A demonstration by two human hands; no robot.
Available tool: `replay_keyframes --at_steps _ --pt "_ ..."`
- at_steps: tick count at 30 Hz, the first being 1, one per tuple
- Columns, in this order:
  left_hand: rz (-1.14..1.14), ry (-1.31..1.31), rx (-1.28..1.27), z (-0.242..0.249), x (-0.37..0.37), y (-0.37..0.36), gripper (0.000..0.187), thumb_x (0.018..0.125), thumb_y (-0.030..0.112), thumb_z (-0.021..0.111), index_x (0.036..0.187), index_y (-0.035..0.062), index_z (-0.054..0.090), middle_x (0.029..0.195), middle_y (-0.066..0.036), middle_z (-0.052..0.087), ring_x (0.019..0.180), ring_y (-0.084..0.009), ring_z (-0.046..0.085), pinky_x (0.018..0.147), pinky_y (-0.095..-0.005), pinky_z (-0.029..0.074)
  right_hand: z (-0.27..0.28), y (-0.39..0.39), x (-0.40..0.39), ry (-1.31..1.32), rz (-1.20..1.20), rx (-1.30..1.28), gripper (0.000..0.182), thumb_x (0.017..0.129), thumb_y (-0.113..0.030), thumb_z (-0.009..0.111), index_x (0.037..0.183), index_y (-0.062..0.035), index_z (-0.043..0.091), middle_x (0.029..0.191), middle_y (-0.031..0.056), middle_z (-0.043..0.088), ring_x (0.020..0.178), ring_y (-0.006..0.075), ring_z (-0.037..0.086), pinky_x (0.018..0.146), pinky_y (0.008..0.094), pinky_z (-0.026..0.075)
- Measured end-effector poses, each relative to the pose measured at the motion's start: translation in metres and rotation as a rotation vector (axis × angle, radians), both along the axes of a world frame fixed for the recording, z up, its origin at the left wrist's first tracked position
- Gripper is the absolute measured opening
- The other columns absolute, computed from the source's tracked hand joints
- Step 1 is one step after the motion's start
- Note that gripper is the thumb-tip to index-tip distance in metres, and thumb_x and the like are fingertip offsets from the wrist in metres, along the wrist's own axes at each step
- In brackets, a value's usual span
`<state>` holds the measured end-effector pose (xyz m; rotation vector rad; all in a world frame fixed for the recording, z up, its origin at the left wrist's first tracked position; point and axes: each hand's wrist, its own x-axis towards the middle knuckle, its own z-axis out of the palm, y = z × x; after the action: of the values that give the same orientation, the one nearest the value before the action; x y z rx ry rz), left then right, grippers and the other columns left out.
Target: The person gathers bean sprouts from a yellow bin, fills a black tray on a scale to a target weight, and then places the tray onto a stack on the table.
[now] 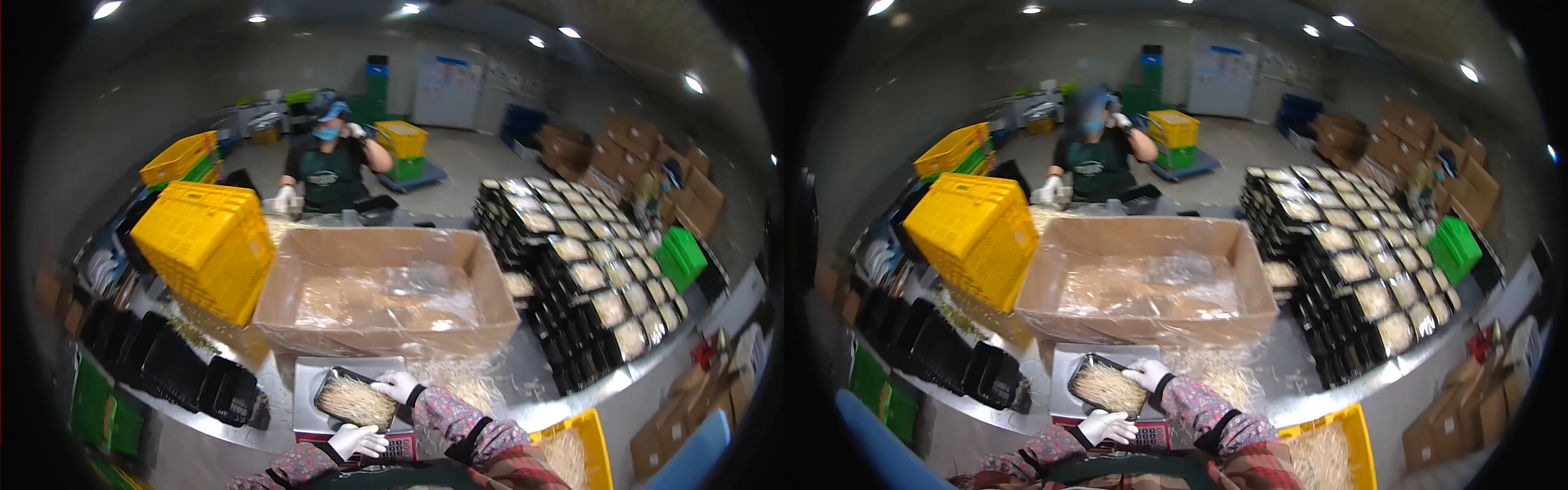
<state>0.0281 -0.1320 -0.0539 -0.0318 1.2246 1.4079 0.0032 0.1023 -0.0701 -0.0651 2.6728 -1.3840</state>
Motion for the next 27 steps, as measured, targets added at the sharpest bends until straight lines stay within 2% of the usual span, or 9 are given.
replay_keyframes --at_steps 4,5,8,9,15,17,19,23,27 --pt "-0.001 0.181 0.028 0.024 0.003 0.028 0.037 0.095 0.021 0.054 0.094 -0.0152 0.061 0.092 -0.026 0.067 0.078 -0.03 0.07 0.066 -0.0368 0.059 0.032 0.031 0.039 0.069 -0.207 -0.332 0.027 0.091 -0.029 0.063 0.096 -0.0035 0.07 0.073 0.0064 0.067 0.069 0.0099 0.058 0.068 0.0289 0.049" --pt "-0.082 0.271 0.02 0.035 0.002 0.038 0.038 0.096 0.021 0.053 0.1 -0.0165 0.058 0.097 -0.025 0.067 0.081 -0.0306 0.069 0.067 -0.0368 0.059 0.031 0.037 0.045 0.1 -0.273 -0.586 0.024 0.091 -0.023 0.063 0.099 -0.0014 0.069 0.078 0.0028 0.067 0.071 0.0089 0.057 0.068 0.0269 0.048" --pt "-0.157 0.364 0.132 0.066 -0.003 0.072 0.04 0.096 0.025 0.053 0.114 -0.0114 0.052 0.113 -0.025 0.062 0.09 -0.0322 0.067 0.069 -0.0367 0.059 0.071 0.089 0.071 0.139 -0.546 -0.652 0.024 0.086 -0.016 0.07 0.103 0.001 0.068 0.09 0.0027 0.068 0.081 0.0088 0.06 0.074 0.0253 0.048" --pt "-0.099 0.347 0.196 0.068 -0.007 0.077 0.039 0.096 0.026 0.054 0.115 -0.0072 0.053 0.115 -0.023 0.062 0.089 -0.0313 0.067 0.071 -0.0371 0.058 0.077 0.111 0.077 0.324 -0.625 -0.624 0.025 0.085 -0.016 0.07 0.103 0.0015 0.068 0.09 0.0021 0.068 0.082 0.0087 0.06 0.075 0.0253 0.048" --pt "0.179 0.299 0.084 0.049 -0.037 0.077 0.033 0.096 0.024 0.053 0.113 -0.0041 0.056 0.104 -0.019 0.065 0.085 -0.0292 0.068 0.069 -0.0356 0.057 0.086 0.28 0.055 0.943 -1.197 -0.646 0.026 0.089 -0.018 0.067 0.103 0.0028 0.061 0.087 0.0 0.061 0.081 0.0068 0.054 0.077 0.0233 0.045" --pt "0.286 0.306 0.017 0.044 -0.038 0.068 0.03 0.096 0.022 0.054 0.113 -0.0031 0.057 0.099 -0.018 0.065 0.083 -0.0298 0.068 0.068 -0.0359 0.057 0.11 0.318 0.04 0.806 -1.174 -0.976 0.026 0.088 -0.015 0.066 0.103 -0.0031 0.048 0.081 0.0042 0.058 0.066 0.0091 0.056 0.056 0.0249 0.05" --pt "0.338 0.282 -0.009 0.043 -0.034 0.064 0.029 0.095 0.02 0.055 0.113 -0.0022 0.057 0.098 -0.017 0.065 0.081 -0.0296 0.068 0.067 -0.036 0.056 0.052 0.393 -0.007 0.918 -1.19 -0.918 0.03 0.088 -0.011 0.063 0.104 -0.004 0.04 0.082 0.0097 0.058 0.053 0.0144 0.057 0.041 0.0312 0.052" --pt "0.404 0.333 -0.099 0.045 -0.021 0.055 0.027 0.094 0.019 0.054 0.11 -0.0024 0.058 0.096 -0.018 0.066 0.08 -0.0307 0.067 0.066 -0.0369 0.057 0.009 0.428 -0.045 0.537 -1.383 -0.942 0.035 0.084 -0.007 0.064 0.099 -0.0104 0.033 0.077 0.0128 0.052 0.045 0.0247 0.056 0.04 0.0445 0.055" --pt "0.47 0.388 -0.225 0.061 -0.01 0.05 0.029 0.094 0.023 0.053 0.11 -0.0008 0.058 0.095 -0.017 0.065 0.076 -0.0288 0.066 0.067 -0.0389 0.056 -0.008 0.431 -0.067 0.41 -1.468 -1.034 0.035 0.086 -0.009 0.061 0.105 -0.0096 0.031 0.084 0.0182 0.055 0.046 0.0272 0.059 0.036 0.0439 0.053"
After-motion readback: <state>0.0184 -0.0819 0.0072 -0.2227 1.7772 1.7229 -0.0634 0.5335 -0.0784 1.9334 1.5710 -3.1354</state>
